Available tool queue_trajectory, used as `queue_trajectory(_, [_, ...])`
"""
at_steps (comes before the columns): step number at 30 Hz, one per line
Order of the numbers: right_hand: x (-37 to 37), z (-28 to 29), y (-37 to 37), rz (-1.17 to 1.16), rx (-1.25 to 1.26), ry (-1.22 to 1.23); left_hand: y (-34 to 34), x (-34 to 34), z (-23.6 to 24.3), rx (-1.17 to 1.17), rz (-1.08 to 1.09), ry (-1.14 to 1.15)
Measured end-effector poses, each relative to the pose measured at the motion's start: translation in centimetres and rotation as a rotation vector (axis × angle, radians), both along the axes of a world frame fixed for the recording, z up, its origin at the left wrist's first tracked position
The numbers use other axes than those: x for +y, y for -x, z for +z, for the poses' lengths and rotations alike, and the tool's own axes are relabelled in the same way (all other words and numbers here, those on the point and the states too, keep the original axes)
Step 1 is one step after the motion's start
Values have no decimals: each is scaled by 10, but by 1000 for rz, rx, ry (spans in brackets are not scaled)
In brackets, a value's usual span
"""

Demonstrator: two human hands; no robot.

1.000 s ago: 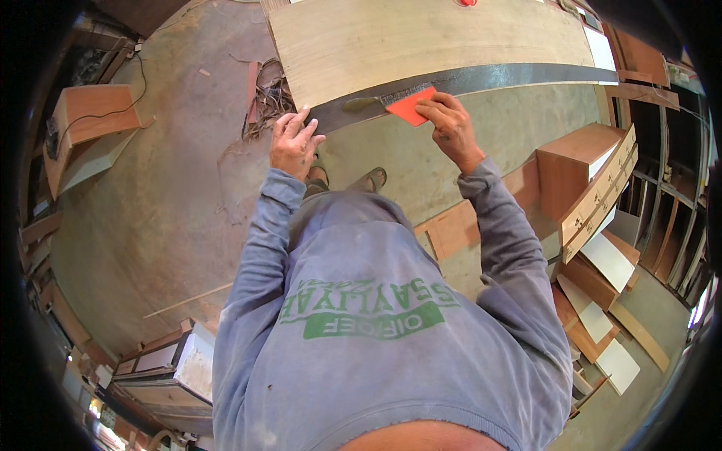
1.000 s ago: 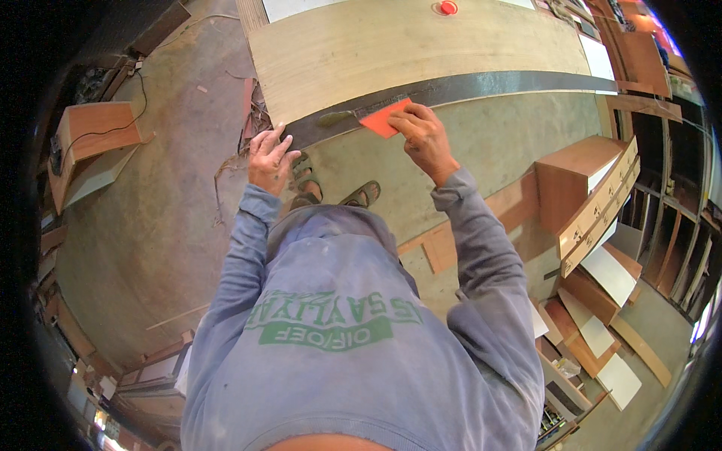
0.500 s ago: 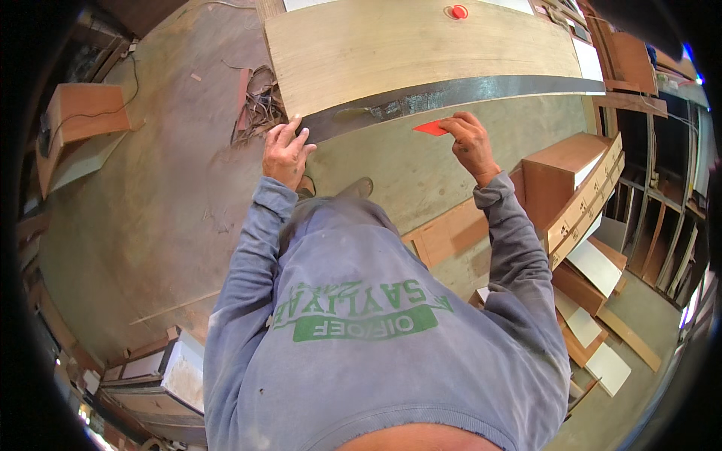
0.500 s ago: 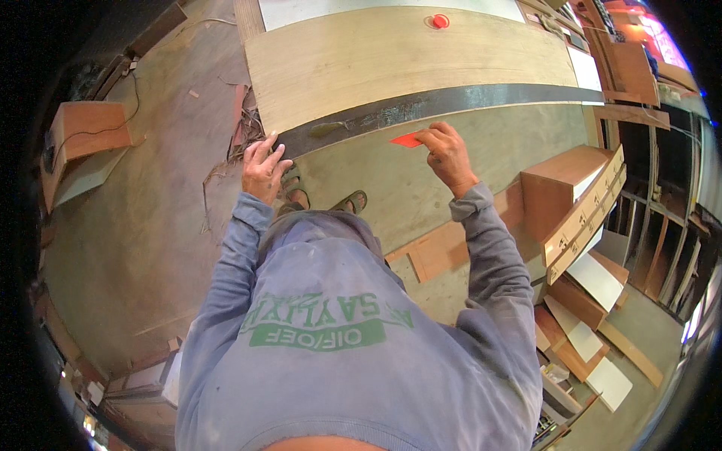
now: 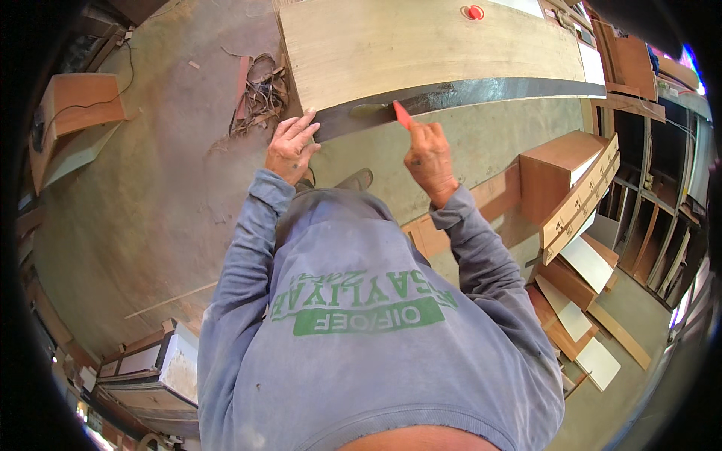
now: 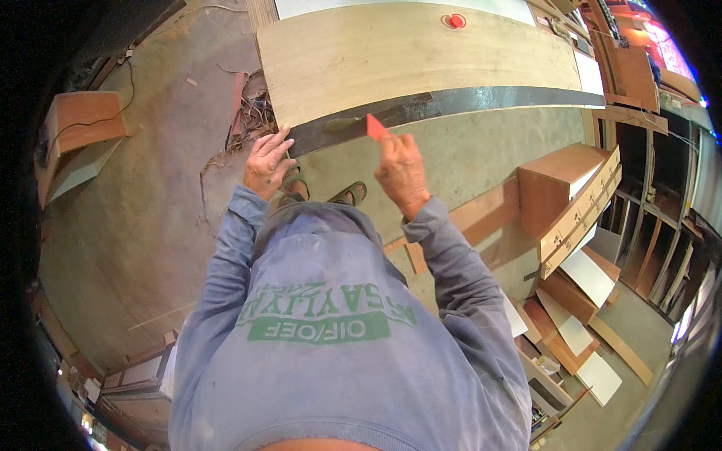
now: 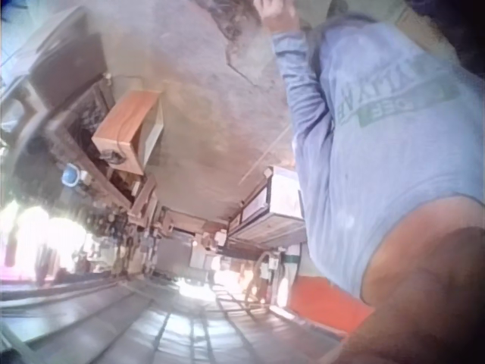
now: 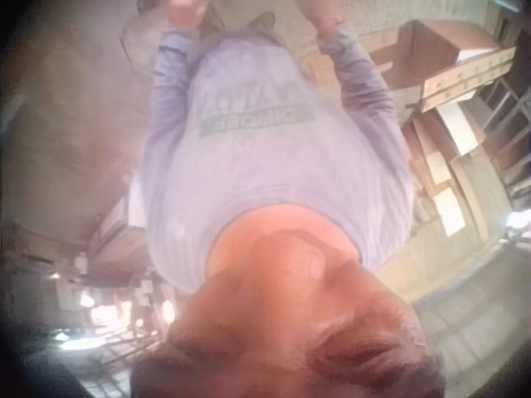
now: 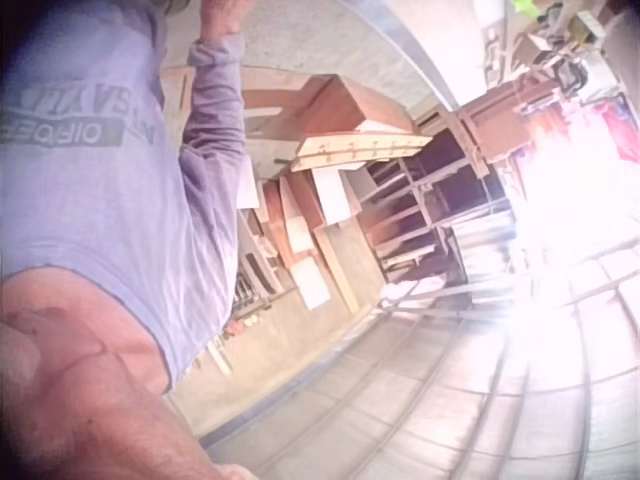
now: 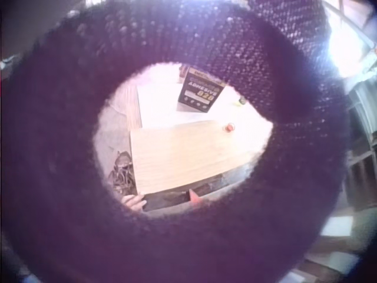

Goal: The person applies adhesive to a long strip of edge banding using a red card, then presses it onto the edge of a wooden board. They smooth the banding along the edge and later place the strip on a shelf.

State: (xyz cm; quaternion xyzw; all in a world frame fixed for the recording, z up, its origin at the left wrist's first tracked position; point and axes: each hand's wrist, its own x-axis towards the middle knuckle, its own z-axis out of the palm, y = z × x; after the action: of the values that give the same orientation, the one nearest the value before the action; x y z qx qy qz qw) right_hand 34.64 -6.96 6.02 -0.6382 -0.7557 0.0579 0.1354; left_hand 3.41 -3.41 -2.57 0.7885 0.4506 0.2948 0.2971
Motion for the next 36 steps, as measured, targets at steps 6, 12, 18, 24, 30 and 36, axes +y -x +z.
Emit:
queue_trajectory(6, [-8,18,17,-7,21,-133,-2,-1,9,-65,117,-1])
queue_trajectory(12, [10,3,13,171,13,-201,2,0,8,-50,98,80])
queue_trajectory(18, [3,9,3,286,95,-44,3,3,7,-44,90,54])
queue_trajectory(24, [1,24,25,151,90,-198,6,8,11,-38,74,51])
queue_trajectory(30, [-3,15,87,109,70,-99,7,9,10,-26,63,20])
queue_trajectory(36, [-1,20,112,-61,188,-100,23,-11,-6,-155,159,303])
